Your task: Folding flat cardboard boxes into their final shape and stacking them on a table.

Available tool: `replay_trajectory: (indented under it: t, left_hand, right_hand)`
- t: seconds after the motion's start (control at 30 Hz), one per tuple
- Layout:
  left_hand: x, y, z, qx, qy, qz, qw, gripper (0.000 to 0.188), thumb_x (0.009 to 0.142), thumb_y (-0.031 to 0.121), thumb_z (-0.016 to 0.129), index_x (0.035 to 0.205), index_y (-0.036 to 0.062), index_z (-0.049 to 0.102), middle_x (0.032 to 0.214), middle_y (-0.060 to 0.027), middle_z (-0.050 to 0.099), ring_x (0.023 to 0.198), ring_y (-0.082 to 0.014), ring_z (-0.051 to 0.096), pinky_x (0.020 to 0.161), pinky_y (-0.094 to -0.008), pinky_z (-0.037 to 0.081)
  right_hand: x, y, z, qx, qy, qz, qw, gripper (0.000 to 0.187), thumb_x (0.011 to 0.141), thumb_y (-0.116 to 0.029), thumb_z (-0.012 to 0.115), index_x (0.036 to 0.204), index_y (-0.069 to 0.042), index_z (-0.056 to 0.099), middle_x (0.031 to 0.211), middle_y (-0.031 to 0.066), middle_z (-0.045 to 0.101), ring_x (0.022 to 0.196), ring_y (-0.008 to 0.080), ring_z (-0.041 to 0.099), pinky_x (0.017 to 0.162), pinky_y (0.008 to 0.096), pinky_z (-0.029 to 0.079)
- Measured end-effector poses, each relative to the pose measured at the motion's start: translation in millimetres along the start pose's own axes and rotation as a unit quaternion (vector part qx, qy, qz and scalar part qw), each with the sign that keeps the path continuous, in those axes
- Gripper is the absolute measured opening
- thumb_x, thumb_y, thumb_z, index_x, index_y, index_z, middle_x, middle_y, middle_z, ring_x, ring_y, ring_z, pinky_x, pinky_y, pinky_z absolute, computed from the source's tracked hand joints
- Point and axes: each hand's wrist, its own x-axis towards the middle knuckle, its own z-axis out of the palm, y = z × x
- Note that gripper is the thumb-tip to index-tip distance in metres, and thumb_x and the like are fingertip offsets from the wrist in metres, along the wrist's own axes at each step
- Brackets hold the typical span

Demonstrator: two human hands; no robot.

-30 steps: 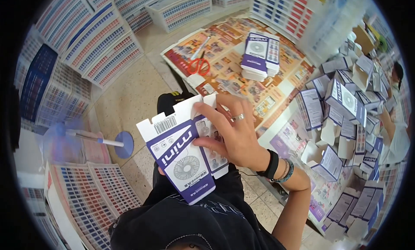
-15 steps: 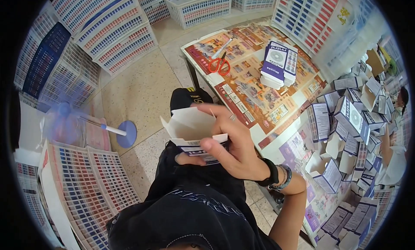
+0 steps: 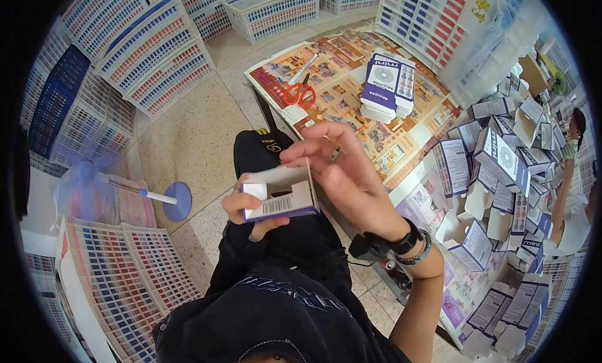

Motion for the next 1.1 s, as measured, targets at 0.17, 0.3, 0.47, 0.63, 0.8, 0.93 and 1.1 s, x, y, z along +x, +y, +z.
replay_trajectory:
  t: [0.17,0.3,0.47,0.63,0.8,0.93,1.1]
  left_hand:
    - [8,5,-2,0.049,-0.043,0.015,0.998,0.068,0.066,0.012,0.086,0.111,0.0179,0.035,0.104,-0.0234,0.057,0.090,-0.0310,0.059,0.077,-0.0395,0.049]
    - [10,2,3,0.000,-0.006,-0.001,1.000,0.077,0.061,0.012,0.090,0.116,0.0171,0.037,0.109,-0.0246,0.057,0.095,-0.0316,0.064,0.078,-0.0381,0.054]
    - [27,-6,4,-0.092,0.001,0.004,0.996,0.080,0.063,0.011,0.089,0.117,0.0120,0.031,0.110,-0.0270,0.054,0.096,-0.0333,0.060,0.081,-0.0421,0.050]
    - [57,-22,15,-0.073,-0.044,0.002,0.996,0.082,0.064,0.014,0.089,0.123,0.0069,0.032,0.115,-0.0255,0.053,0.102,-0.0328,0.060,0.087,-0.0418,0.049]
    - [85,-83,30,0.070,-0.137,-0.159,0.975,0.087,0.078,0.037,0.074,0.145,0.0061,0.029,0.139,-0.0247,0.037,0.130,-0.0352,0.038,0.107,-0.0429,0.031]
    - [93,-164,92,0.327,-0.255,-0.088,0.906,0.083,0.074,0.043,0.074,0.143,0.0137,0.038,0.141,-0.0259,0.034,0.130,-0.0419,0.034,0.107,-0.0493,0.031]
    - [154,-184,169,0.400,-0.346,-0.262,0.807,0.091,0.070,0.051,0.077,0.140,0.0091,0.038,0.137,-0.0307,0.032,0.120,-0.0482,0.042,0.095,-0.0503,0.044]
  right_hand:
    - [-4,-4,-1,-0.214,-0.004,0.027,0.976,0.033,0.093,-0.010,0.055,0.124,-0.002,0.045,0.122,0.0167,0.054,0.113,0.0233,0.054,0.097,0.0380,0.043]
    - [-1,-18,-13,-0.503,-0.087,-0.101,0.854,0.028,0.088,-0.012,0.065,0.114,-0.002,0.062,0.122,0.0166,0.056,0.110,0.0292,0.058,0.092,0.0395,0.045]
    - [1,-27,-13,-0.619,-0.157,-0.189,0.746,0.054,0.069,-0.030,0.081,0.117,-0.011,0.066,0.121,0.0153,0.057,0.104,0.0328,0.059,0.085,0.0406,0.050]
    - [7,-34,-34,-0.594,-0.100,-0.207,0.771,0.052,0.070,-0.020,0.082,0.118,-0.011,0.065,0.117,0.0153,0.059,0.102,0.0323,0.061,0.082,0.0382,0.052]
    - [-12,-101,-75,-0.615,0.296,-0.432,0.590,0.048,0.071,0.001,0.075,0.115,0.001,0.055,0.112,0.0122,0.060,0.100,0.0229,0.058,0.088,0.0340,0.047]
    - [-83,-208,-151,-0.625,0.524,-0.543,0.200,0.044,0.074,-0.004,0.079,0.111,0.002,0.055,0.103,0.0101,0.060,0.090,0.0182,0.058,0.079,0.0314,0.047]
    - [-136,-236,-276,-0.713,0.547,-0.381,0.218,0.044,0.089,-0.016,0.067,0.126,0.003,0.051,0.114,0.0145,0.063,0.099,0.0209,0.061,0.085,0.0316,0.047]
